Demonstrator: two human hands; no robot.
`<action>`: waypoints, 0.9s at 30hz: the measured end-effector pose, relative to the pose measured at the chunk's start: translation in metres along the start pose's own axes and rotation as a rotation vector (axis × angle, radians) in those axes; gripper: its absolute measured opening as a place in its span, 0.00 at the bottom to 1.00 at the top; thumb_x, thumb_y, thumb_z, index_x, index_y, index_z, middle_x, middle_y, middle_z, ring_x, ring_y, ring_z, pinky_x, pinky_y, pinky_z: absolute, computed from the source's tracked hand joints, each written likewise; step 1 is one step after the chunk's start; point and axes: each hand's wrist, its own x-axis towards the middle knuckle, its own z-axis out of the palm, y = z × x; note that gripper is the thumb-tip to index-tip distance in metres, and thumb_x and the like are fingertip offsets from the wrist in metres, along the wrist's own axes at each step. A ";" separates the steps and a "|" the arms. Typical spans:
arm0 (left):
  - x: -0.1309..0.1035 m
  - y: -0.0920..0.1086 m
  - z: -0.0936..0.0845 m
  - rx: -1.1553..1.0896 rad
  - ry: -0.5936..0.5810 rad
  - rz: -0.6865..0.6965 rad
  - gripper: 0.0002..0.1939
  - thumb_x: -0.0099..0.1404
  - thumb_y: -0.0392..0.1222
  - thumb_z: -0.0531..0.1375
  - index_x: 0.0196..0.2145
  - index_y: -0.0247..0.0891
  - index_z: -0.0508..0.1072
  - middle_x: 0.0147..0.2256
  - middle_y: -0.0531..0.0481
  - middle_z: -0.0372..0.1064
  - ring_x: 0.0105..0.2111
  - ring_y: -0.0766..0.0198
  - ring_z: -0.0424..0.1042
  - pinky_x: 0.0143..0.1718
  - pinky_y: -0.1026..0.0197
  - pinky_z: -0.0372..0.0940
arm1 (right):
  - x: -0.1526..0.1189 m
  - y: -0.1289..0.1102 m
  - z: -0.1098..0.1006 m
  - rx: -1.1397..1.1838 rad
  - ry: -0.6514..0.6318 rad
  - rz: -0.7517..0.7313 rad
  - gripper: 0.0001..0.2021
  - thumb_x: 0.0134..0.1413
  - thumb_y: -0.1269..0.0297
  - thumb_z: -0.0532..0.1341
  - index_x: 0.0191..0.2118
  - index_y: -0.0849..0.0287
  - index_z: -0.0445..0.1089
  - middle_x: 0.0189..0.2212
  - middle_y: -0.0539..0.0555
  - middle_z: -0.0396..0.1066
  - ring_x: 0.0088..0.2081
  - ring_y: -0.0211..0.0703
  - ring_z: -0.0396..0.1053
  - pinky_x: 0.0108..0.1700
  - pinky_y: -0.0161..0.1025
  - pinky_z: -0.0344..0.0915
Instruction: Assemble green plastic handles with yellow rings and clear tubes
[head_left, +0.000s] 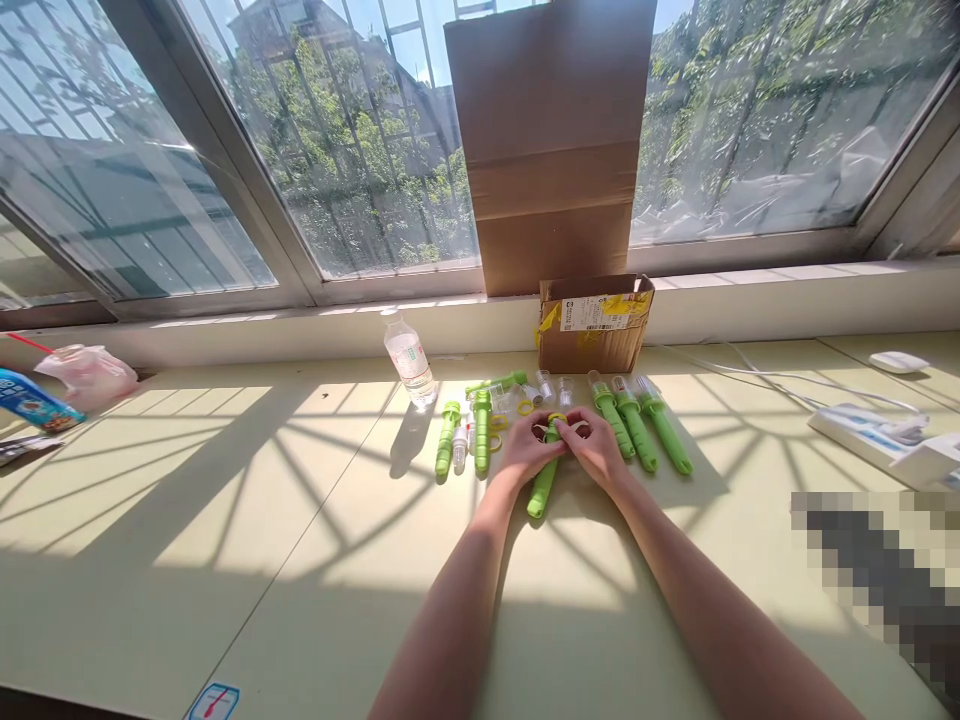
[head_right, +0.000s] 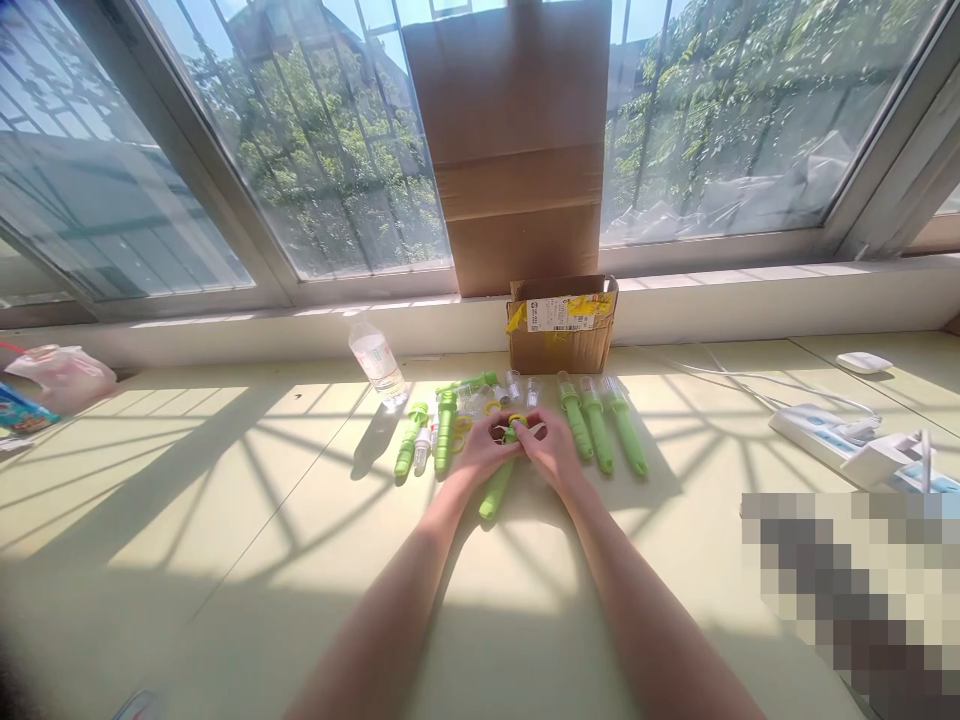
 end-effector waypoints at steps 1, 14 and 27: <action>0.000 -0.001 0.000 0.000 0.005 0.004 0.21 0.50 0.39 0.67 0.43 0.35 0.75 0.36 0.47 0.72 0.33 0.64 0.69 0.33 0.64 0.63 | 0.000 0.000 0.000 -0.002 0.006 0.007 0.15 0.46 0.50 0.64 0.28 0.57 0.66 0.19 0.47 0.65 0.19 0.37 0.60 0.22 0.34 0.55; 0.000 0.005 -0.004 -0.101 -0.035 -0.082 0.29 0.48 0.41 0.70 0.48 0.35 0.71 0.35 0.47 0.71 0.33 0.65 0.70 0.36 0.61 0.67 | 0.001 0.003 -0.001 -0.004 0.171 0.083 0.20 0.45 0.42 0.61 0.27 0.56 0.62 0.18 0.48 0.65 0.17 0.36 0.57 0.19 0.35 0.53; -0.013 0.008 0.020 0.850 0.063 0.294 0.14 0.68 0.38 0.54 0.51 0.39 0.69 0.44 0.41 0.69 0.44 0.53 0.69 0.42 0.57 0.63 | 0.004 0.004 -0.004 0.079 0.226 0.078 0.27 0.44 0.36 0.59 0.33 0.59 0.66 0.33 0.57 0.72 0.18 0.37 0.64 0.20 0.37 0.60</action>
